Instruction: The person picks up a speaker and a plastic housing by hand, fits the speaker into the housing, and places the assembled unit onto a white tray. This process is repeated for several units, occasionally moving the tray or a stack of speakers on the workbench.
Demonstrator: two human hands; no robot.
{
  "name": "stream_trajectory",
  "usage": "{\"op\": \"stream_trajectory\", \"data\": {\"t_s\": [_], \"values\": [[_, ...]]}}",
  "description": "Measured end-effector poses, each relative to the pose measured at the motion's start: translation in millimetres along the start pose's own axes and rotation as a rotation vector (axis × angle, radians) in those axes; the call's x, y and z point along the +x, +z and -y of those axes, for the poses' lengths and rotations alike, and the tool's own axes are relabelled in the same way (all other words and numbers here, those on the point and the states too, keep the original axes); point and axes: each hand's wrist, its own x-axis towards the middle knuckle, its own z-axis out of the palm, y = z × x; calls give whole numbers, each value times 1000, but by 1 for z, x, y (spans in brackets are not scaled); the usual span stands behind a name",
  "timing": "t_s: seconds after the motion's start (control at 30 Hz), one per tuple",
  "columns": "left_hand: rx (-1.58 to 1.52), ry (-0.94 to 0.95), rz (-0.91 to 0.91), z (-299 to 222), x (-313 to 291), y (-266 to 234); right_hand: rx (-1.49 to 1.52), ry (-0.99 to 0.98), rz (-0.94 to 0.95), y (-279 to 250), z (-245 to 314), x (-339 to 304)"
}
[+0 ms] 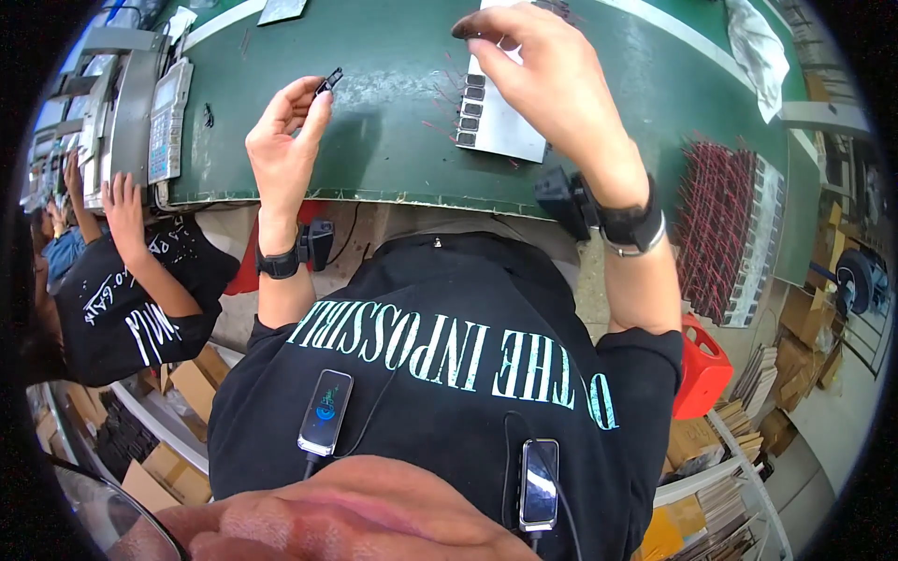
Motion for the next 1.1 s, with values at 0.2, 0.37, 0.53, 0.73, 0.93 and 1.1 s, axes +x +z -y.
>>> {"op": "stream_trajectory", "data": {"t_s": [0.2, 0.37, 0.53, 0.73, 0.93, 1.1], "values": [[-338, -2, 144, -30, -3, 27, 681, 181, -42, 11, 12, -29], [-291, 66, 223, -38, -6, 40, 717, 131, -111, 28, 18, -32], [-397, -13, 226, -40, -10, 39, 747, 145, -102, 44, 20, -22], [-475, -35, 226, -44, -8, 41, 672, 141, -52, 40, 18, -19], [-438, -28, 275, -42, -5, 39, 652, 117, -44, 38, 17, -17], [-413, -19, 286, -44, -3, 40, 630, 188, -8, 34, 15, -16]]}}
